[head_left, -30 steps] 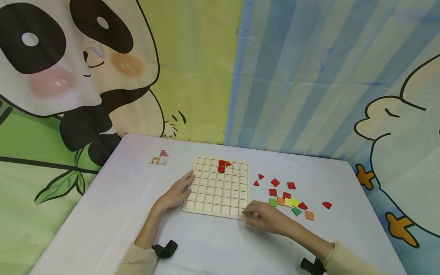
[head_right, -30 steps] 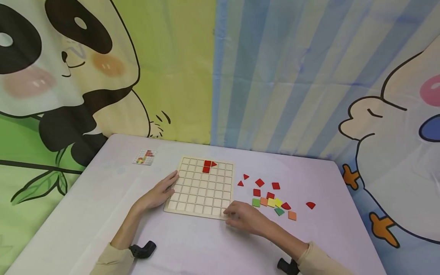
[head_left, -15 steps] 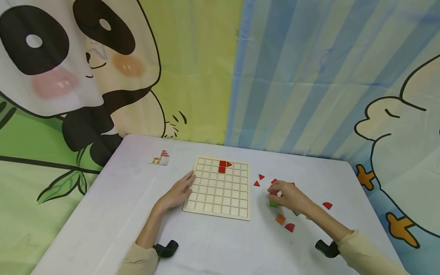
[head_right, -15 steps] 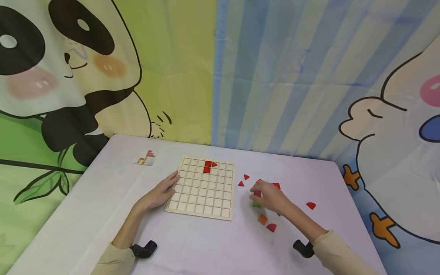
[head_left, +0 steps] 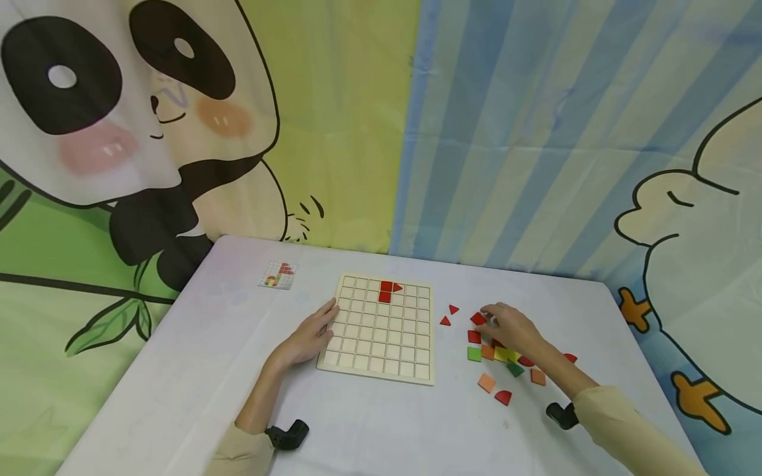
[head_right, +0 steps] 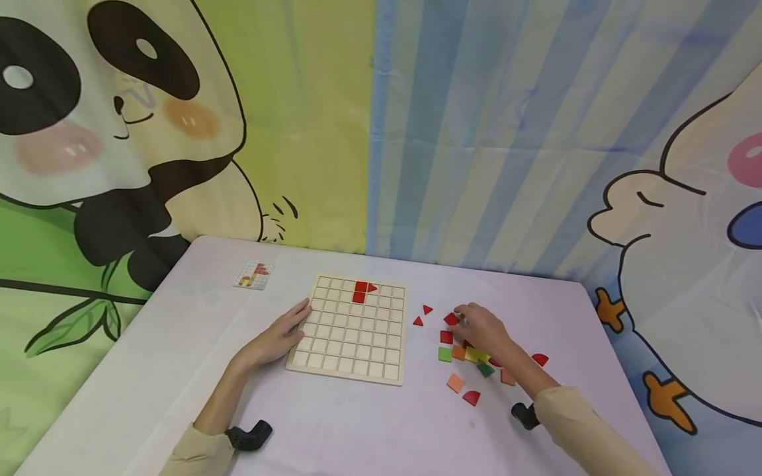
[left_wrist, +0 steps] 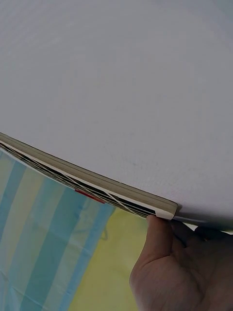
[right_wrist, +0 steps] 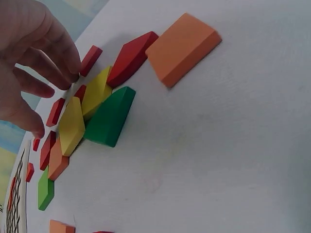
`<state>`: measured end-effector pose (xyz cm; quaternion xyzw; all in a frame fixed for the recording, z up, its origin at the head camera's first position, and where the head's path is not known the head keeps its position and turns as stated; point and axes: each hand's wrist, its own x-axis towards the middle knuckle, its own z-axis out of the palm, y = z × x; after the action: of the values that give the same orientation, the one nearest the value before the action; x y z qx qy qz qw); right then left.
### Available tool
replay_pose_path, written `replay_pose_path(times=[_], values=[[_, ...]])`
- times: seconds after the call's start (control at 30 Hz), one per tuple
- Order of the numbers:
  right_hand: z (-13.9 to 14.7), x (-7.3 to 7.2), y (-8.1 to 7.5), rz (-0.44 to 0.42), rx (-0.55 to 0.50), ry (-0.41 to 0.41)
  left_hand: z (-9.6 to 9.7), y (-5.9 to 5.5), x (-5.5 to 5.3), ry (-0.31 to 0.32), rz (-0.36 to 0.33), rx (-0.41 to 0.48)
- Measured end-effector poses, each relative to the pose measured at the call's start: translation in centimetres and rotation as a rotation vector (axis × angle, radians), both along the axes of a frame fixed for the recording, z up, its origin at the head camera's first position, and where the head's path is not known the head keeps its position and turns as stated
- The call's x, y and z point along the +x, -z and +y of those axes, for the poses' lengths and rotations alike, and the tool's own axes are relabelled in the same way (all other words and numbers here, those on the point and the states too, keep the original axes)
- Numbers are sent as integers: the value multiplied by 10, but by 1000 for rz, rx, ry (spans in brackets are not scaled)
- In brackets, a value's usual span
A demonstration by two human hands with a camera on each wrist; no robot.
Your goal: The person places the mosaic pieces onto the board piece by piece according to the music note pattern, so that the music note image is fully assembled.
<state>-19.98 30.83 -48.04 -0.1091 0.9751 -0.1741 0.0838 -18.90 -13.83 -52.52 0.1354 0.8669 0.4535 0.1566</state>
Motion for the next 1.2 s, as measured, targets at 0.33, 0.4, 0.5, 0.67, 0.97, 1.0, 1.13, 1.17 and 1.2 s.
replay_pose_path(times=[0.33, 0.4, 0.5, 0.67, 0.97, 1.0, 1.13, 1.17, 1.2], values=[[-6, -7, 10, 51, 68, -29, 1, 3, 1, 3, -1, 3], [-8, -9, 8, 46, 76, -33, 1, 3, 1, 6, 2, -5], [-15, -15, 2, 36, 35, -13, 1, 2, 1, 0, 11, -5], [-40, -26, -8, 87, -126, -58, 0, 1, 0, 0, 5, 10], [-114, -41, -8, 150, -221, -310, -1, 0, 1, -8, -3, 19], [-121, -44, -6, 154, -206, -335, 0, 0, 1, -10, -2, 17], [-138, -53, 1, 149, -147, -397, 0, -3, 1, 2, 2, 14], [-141, -55, 2, 151, -142, -403, 0, -3, 2, 2, 2, 10], [-143, -58, 3, 158, -137, -410, -1, -4, 1, 2, 3, 7]])
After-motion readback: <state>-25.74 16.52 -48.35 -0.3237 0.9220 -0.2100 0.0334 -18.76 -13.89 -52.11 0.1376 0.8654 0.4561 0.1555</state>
